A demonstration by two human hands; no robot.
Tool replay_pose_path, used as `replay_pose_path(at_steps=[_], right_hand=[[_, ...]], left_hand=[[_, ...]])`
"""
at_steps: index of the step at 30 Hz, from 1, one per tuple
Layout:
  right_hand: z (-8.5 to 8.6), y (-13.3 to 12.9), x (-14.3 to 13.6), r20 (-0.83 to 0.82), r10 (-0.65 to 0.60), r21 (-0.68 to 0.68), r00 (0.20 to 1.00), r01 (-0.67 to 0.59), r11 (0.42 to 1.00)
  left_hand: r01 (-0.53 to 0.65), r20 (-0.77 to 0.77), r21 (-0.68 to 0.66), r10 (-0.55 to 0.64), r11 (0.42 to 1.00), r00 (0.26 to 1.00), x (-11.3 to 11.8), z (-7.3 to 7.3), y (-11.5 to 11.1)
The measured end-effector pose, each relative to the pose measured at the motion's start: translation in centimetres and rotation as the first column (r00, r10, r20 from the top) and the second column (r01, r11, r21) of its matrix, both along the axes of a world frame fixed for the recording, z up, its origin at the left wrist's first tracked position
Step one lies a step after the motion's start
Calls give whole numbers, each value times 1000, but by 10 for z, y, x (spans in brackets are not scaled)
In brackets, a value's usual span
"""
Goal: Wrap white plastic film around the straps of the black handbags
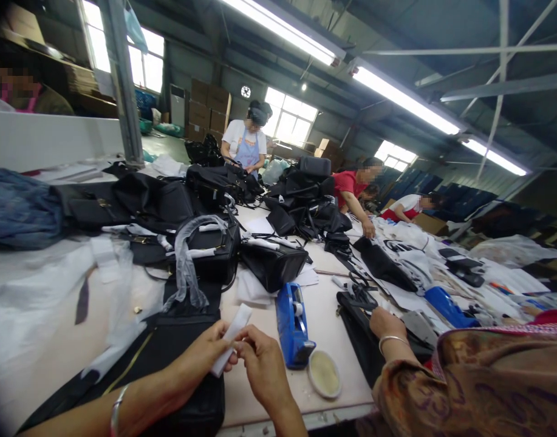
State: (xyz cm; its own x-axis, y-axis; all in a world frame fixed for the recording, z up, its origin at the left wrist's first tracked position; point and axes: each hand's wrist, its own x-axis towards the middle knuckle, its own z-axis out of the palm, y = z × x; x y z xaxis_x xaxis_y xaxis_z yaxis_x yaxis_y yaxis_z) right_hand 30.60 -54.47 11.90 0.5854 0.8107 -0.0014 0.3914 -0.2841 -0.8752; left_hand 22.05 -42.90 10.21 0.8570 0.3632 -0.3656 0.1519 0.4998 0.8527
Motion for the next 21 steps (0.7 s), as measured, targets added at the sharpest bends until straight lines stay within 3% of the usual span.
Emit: replay_pose_path(at_steps=[3, 6, 9, 11, 14, 18, 21], right_hand=[[0, 3, -6, 162, -28, -41, 986, 35, 999], [-2, 5, -11, 392, -7, -82, 920, 43, 996], [-7, 6, -9, 447, -9, -82, 895, 51, 995], [-11, 8, -2, 331, -39, -50, 943, 59, 997], [-19, 12, 9, 2, -101, 25, 995, 101, 995], [-35, 19, 12, -285, -166, 135, 944, 211, 968], [-52, 24, 9, -335, -230, 194, 914, 305, 932]], left_hand=[[15, 29, -61, -13, 998, 999, 0, 0, 1], [17, 53, -67, -13, 998, 999, 1, -9, 2], [29, 44, -44, -27, 999, 999, 2, -18, 3], [43, 41, -12, -43, 999, 998, 2, -18, 5], [52, 42, 49, -54, 997, 998, 2, -8, 6], [82, 32, 32, -83, 996, 996, 3, -1, 9], [75, 17, -38, -74, 996, 997, 6, -12, 15]])
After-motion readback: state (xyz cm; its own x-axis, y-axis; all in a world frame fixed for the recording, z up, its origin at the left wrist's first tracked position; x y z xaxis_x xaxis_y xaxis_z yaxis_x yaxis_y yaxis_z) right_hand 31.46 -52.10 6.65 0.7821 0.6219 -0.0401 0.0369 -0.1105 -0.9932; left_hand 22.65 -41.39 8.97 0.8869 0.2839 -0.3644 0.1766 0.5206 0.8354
